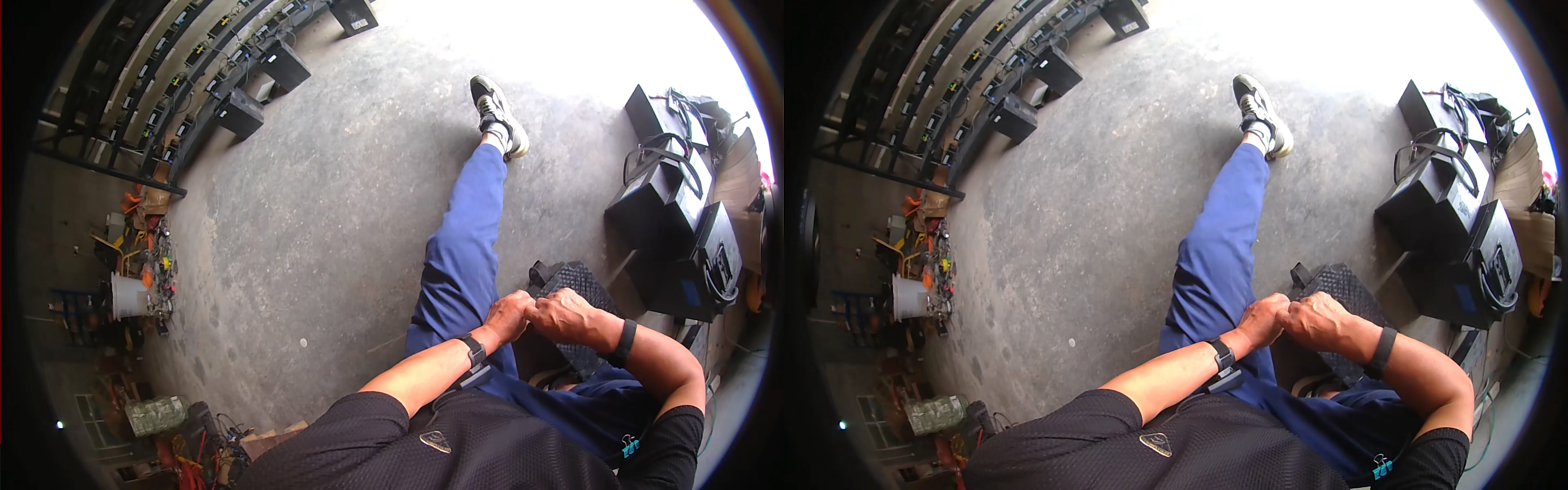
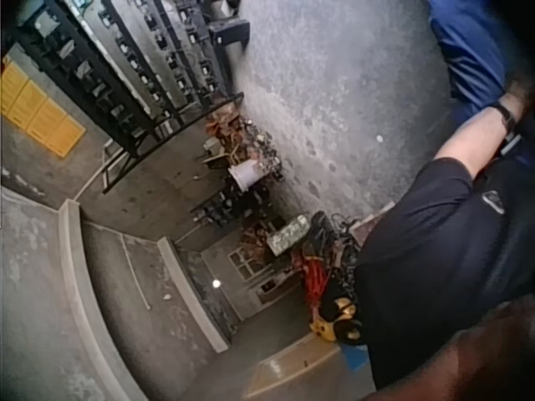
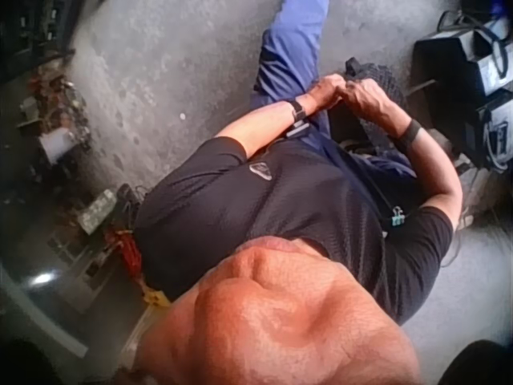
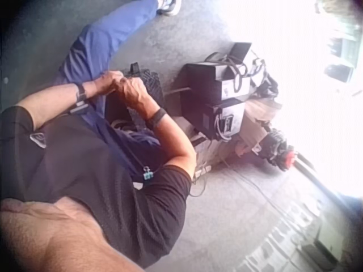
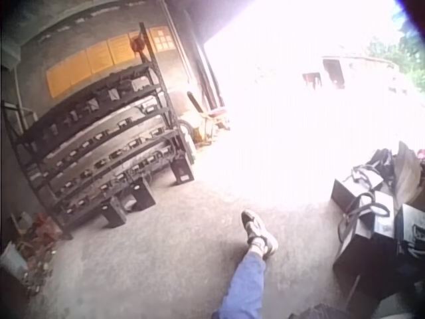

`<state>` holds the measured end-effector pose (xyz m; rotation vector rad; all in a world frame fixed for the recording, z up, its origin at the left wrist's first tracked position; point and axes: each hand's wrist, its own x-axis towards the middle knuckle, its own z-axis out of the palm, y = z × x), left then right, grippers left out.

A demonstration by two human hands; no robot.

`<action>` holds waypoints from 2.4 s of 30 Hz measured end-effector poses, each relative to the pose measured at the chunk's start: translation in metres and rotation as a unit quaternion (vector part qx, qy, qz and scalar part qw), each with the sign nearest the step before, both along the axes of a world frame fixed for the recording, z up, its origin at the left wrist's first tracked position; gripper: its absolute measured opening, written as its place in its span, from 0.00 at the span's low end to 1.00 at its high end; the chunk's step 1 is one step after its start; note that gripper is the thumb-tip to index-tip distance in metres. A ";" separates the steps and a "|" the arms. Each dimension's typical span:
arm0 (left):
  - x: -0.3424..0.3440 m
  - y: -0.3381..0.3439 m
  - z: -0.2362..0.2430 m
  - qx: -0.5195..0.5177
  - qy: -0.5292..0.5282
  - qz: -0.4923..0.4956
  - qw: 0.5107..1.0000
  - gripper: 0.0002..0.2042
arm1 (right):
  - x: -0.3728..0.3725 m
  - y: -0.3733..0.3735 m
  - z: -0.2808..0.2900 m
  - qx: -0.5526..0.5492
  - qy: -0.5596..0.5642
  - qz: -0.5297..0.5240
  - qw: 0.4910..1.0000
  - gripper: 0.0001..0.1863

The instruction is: Using a screwdriver to repair or assemble a black plastic cover for a motorcycle part.

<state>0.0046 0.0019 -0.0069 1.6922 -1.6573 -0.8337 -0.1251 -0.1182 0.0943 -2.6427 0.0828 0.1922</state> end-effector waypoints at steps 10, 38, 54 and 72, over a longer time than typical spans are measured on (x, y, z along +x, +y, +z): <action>-0.001 0.000 -0.006 0.013 0.016 0.006 1.000 0.01 | 0.002 0.001 0.005 -0.005 -0.002 0.021 1.000 0.08; 0.003 0.000 0.002 -0.010 0.032 -0.010 0.999 0.02 | 0.005 -0.002 0.011 0.000 0.022 0.001 1.000 0.08; -0.001 -0.001 0.003 0.012 0.021 0.006 1.000 0.03 | 0.001 0.001 0.007 -0.002 0.036 -0.005 0.999 0.07; 0.002 -0.001 0.010 0.011 0.021 -0.016 1.000 0.03 | 0.001 0.002 0.004 -0.011 0.018 -0.013 1.000 0.09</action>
